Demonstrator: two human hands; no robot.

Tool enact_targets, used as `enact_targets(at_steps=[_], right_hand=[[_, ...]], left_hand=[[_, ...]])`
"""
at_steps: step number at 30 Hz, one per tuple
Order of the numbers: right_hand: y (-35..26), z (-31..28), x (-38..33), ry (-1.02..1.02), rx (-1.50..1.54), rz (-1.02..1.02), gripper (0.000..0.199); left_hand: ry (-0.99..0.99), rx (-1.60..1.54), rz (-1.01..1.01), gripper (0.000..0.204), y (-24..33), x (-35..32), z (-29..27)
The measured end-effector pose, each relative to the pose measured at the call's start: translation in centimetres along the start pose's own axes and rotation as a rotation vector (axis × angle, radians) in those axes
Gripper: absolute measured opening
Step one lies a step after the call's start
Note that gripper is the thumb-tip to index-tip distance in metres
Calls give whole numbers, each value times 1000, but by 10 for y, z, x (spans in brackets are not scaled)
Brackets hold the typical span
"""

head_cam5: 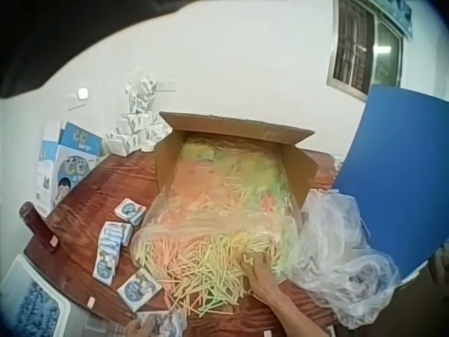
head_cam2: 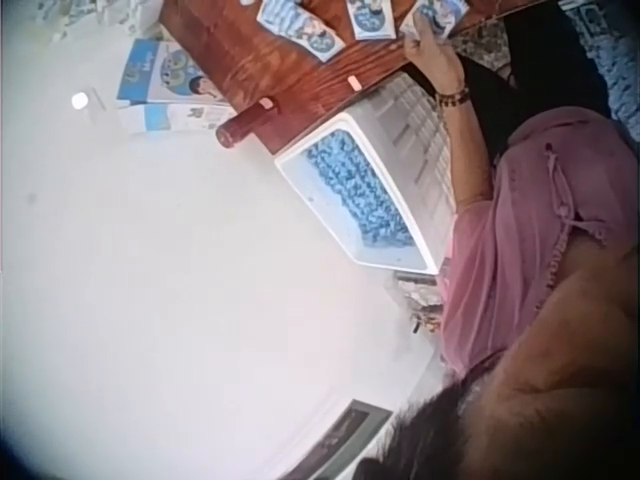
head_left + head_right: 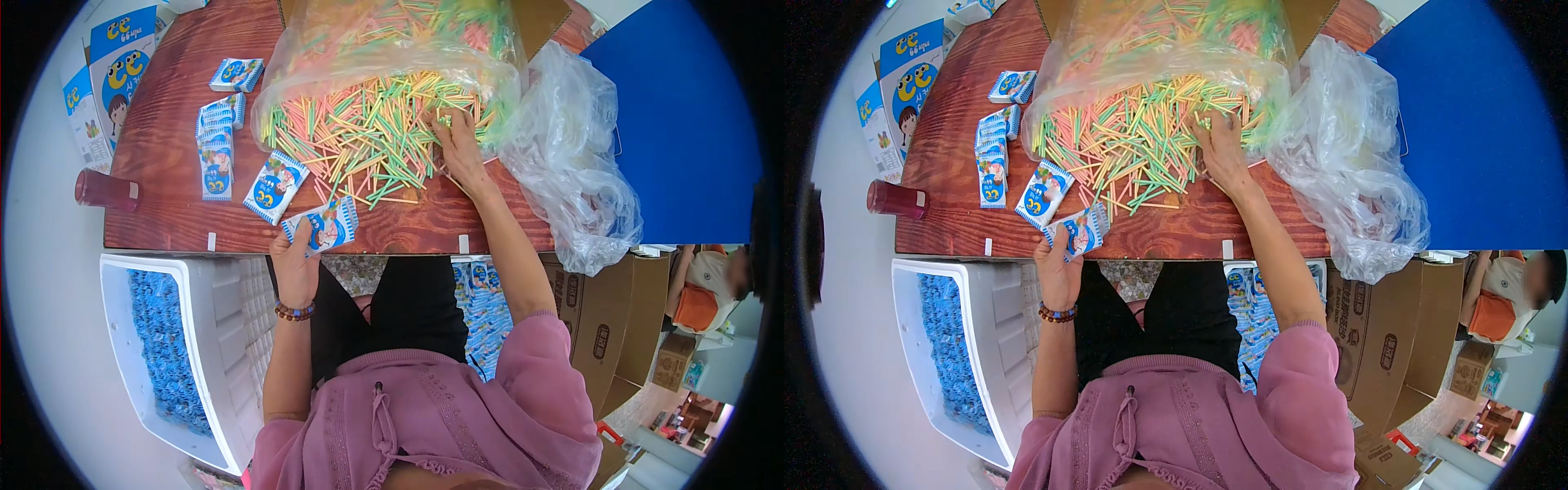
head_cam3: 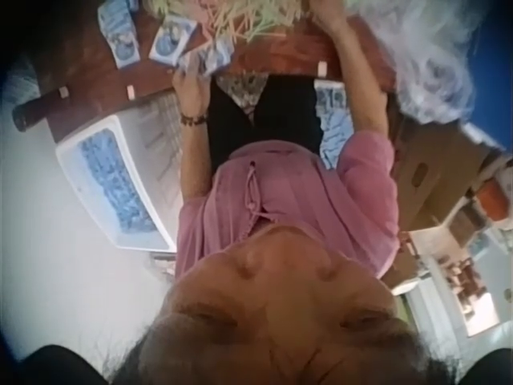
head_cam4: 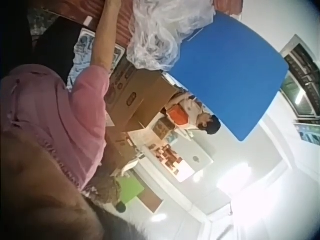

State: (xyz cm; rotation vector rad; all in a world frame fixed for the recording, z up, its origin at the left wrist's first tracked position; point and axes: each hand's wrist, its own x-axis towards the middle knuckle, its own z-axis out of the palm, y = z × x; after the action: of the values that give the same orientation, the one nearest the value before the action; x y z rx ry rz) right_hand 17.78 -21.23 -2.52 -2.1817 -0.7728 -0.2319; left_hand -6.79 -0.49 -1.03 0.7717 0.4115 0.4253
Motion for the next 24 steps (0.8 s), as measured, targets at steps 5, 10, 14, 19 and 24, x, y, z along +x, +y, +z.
enact_targets(at_steps=[5,10,14,19,24], right_hand=[[-1,-4,4,116,465,154,22],[-79,-15,8,267,1437,242,26],[-123,-1,-3,308,1610,145,26],[-127,19,1,302,1487,54,25],[-96,35,5,154,635,96,26]], left_hand=[[16,-41,-8,17,-1,3,2],[-39,-38,-20,19,-2,5,24],[-11,-93,-33,17,-14,9,44],[28,-116,-59,17,-17,10,38],[-14,-52,-13,16,-9,15,37]])
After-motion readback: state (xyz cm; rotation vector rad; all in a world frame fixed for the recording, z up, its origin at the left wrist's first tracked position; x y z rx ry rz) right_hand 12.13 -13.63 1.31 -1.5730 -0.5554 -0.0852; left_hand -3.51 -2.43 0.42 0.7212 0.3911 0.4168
